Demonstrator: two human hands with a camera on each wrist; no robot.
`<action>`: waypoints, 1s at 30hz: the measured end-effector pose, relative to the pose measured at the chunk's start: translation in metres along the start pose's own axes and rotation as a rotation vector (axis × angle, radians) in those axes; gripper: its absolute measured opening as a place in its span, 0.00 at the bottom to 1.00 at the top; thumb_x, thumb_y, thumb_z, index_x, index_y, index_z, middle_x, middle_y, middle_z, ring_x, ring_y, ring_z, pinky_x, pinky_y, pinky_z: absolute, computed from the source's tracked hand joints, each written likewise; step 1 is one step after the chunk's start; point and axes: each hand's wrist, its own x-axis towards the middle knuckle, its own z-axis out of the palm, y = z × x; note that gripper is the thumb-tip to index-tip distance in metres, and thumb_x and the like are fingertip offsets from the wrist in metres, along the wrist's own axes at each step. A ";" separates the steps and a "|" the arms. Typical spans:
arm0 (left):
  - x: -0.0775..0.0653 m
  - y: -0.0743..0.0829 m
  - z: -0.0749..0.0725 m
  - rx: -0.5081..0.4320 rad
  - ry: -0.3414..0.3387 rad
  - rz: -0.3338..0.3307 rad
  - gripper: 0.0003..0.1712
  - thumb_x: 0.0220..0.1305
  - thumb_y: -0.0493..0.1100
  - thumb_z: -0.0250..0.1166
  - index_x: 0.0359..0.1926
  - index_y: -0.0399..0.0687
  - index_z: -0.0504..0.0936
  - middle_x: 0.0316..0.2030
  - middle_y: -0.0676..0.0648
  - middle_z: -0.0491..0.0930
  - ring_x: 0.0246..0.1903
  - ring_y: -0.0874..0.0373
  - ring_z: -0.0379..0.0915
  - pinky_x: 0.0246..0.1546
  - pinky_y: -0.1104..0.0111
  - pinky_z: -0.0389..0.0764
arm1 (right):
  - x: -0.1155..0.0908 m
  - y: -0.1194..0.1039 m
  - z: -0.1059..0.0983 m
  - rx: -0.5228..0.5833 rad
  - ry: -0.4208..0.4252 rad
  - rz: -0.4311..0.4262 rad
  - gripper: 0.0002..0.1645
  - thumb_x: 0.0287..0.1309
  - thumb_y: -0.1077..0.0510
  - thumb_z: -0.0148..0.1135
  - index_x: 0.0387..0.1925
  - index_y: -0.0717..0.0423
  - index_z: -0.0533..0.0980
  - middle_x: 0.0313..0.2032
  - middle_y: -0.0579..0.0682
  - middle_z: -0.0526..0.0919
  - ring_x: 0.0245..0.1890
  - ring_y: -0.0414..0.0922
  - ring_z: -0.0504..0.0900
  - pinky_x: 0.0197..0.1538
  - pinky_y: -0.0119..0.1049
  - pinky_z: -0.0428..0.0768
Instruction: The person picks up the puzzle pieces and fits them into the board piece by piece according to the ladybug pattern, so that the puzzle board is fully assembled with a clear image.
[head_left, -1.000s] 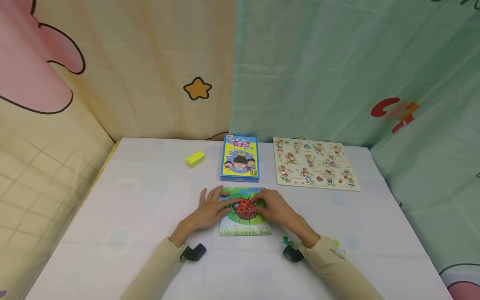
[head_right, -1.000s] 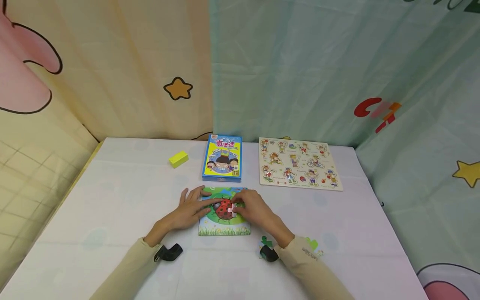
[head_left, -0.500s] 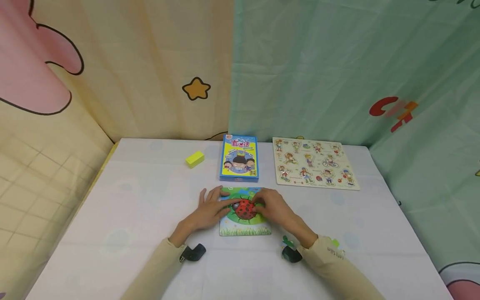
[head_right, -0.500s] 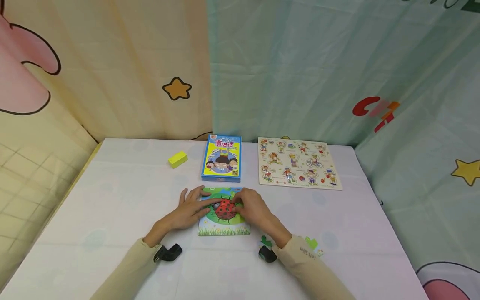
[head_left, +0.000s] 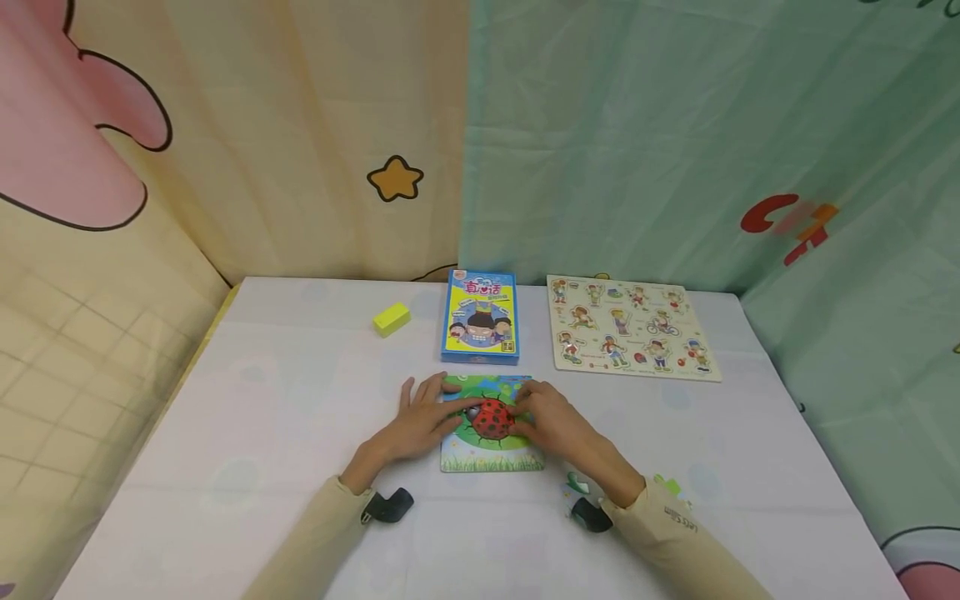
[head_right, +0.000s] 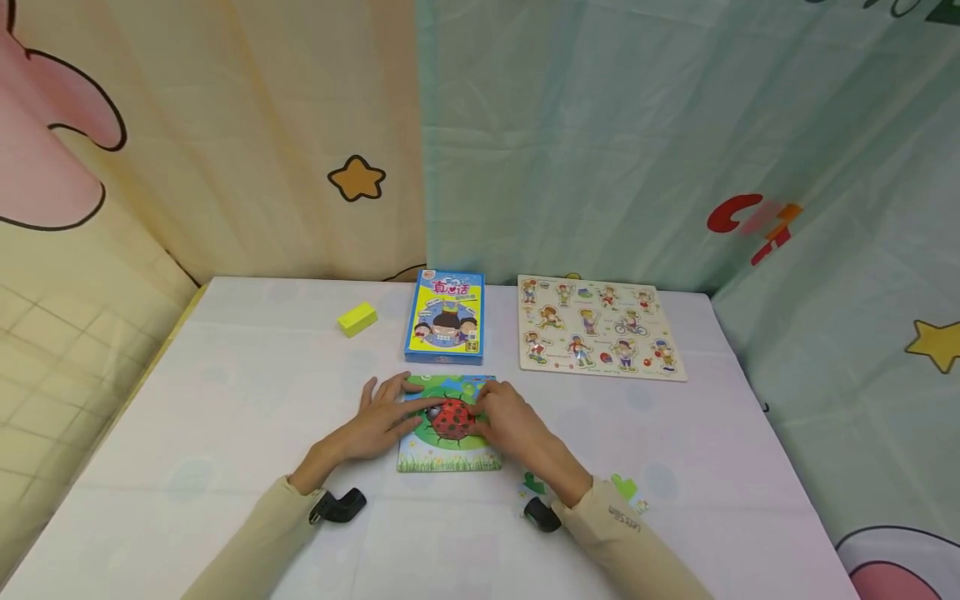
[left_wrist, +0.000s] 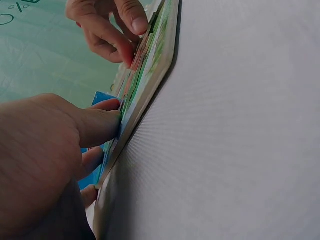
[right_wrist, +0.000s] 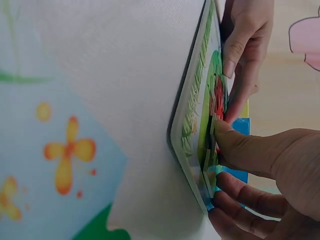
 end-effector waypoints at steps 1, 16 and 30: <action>0.000 0.000 0.000 0.000 0.000 0.002 0.23 0.76 0.46 0.55 0.69 0.62 0.74 0.67 0.42 0.62 0.76 0.39 0.42 0.70 0.33 0.34 | -0.001 0.000 0.000 -0.002 -0.003 0.000 0.19 0.53 0.56 0.75 0.44 0.63 0.86 0.45 0.53 0.82 0.45 0.49 0.77 0.50 0.44 0.81; 0.001 -0.001 0.001 0.001 -0.002 -0.006 0.23 0.76 0.47 0.55 0.69 0.63 0.74 0.68 0.42 0.62 0.76 0.39 0.42 0.70 0.33 0.33 | -0.005 -0.003 0.000 -0.075 -0.001 -0.080 0.22 0.56 0.56 0.73 0.50 0.64 0.83 0.45 0.50 0.79 0.44 0.45 0.74 0.46 0.37 0.82; 0.001 -0.001 0.001 0.000 0.003 -0.003 0.23 0.76 0.47 0.54 0.69 0.62 0.74 0.68 0.42 0.62 0.76 0.39 0.44 0.70 0.33 0.34 | -0.008 -0.003 0.001 -0.151 0.033 -0.109 0.21 0.56 0.54 0.74 0.49 0.61 0.85 0.45 0.50 0.80 0.43 0.45 0.78 0.44 0.38 0.83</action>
